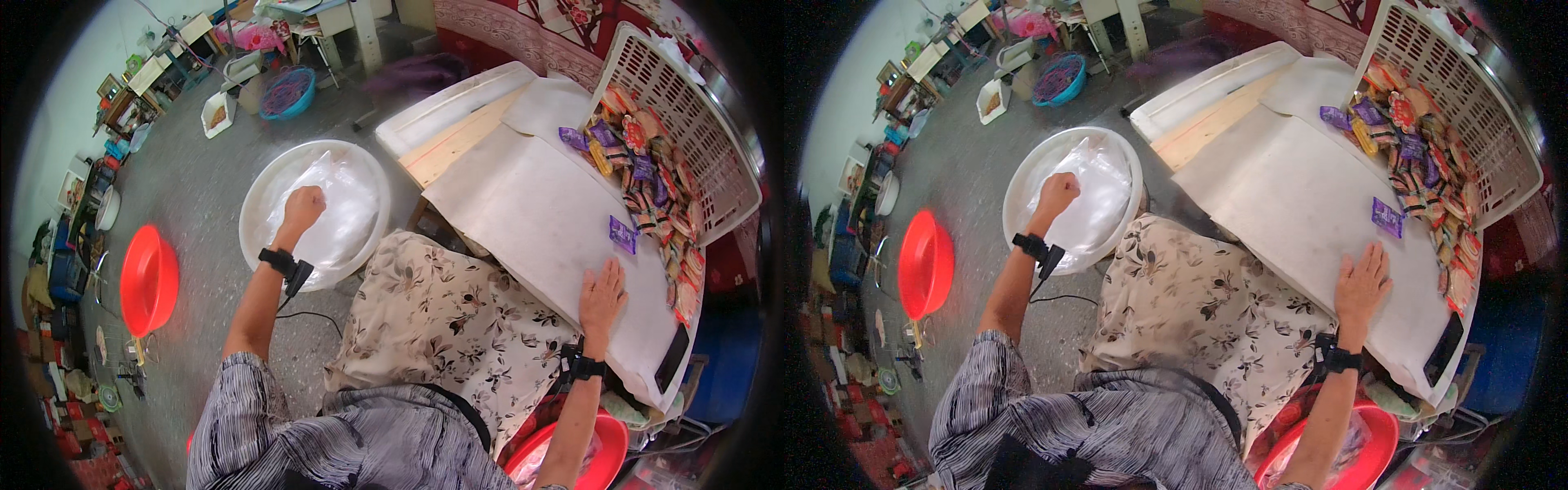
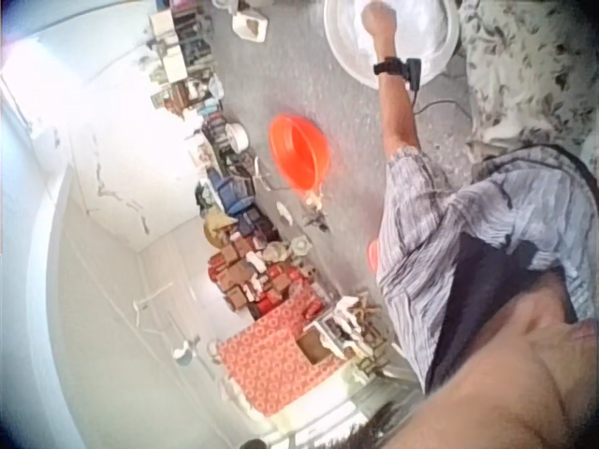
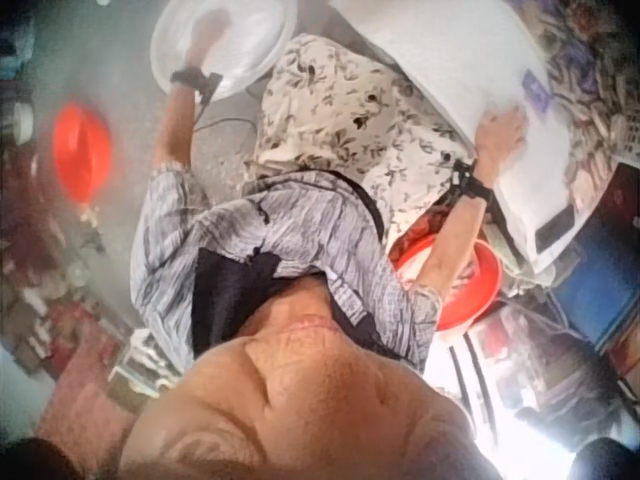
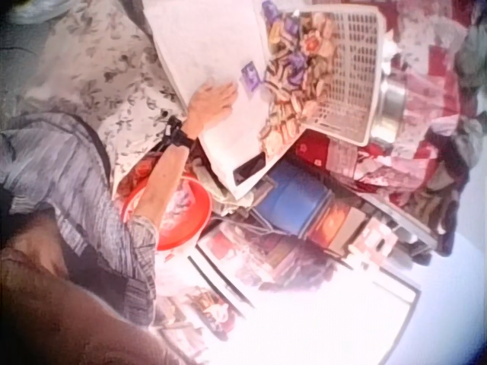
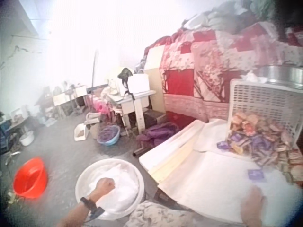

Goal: The person places colorful packets of food into clear plastic bags by hand and then drops the filled bags into a red bucket.

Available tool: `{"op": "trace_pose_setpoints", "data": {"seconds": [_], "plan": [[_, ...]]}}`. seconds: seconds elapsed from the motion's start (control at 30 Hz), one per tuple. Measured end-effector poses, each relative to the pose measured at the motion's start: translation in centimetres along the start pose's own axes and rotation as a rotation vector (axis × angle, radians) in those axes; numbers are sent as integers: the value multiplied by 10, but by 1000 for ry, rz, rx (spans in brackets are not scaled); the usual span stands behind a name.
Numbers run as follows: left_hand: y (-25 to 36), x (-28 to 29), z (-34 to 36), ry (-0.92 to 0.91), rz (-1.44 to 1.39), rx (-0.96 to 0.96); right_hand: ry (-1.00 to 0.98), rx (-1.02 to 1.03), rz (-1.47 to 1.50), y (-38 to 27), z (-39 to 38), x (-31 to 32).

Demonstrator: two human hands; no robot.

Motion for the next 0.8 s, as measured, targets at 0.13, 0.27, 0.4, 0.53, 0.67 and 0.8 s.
{"op": "trace_pose_setpoints", "data": {"seconds": [0.13, 0.27, 0.4, 0.53, 0.67, 0.8], "plan": [[86, 51, -9, 135, -171, -362, 7, -8, 27, -2, -1, 8], [172, 81, -12, 52, -283, -346, 1, 15, 59, -8, -3, 13], [259, 71, -1, -260, -331, -520, -21, -11, 119, -10, -1, 15], [340, 29, 3, -461, -130, -702, -31, -32, 134, -8, 0, 17], [399, -27, 7, -371, 28, -930, -9, -34, 162, -8, 0, 22], [446, -57, -11, 117, -139, -1189, 21, -20, 182, -12, -2, 23]]}}
Point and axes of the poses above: each hand's wrist, its own z-axis towards the middle knuckle, its own x-axis out of the back of the hand, y = z × x, the point moved 7 cm from there along z, towards the middle knuckle, and after that the axes turned 9 degrees about -z, right-handed, at the moved point
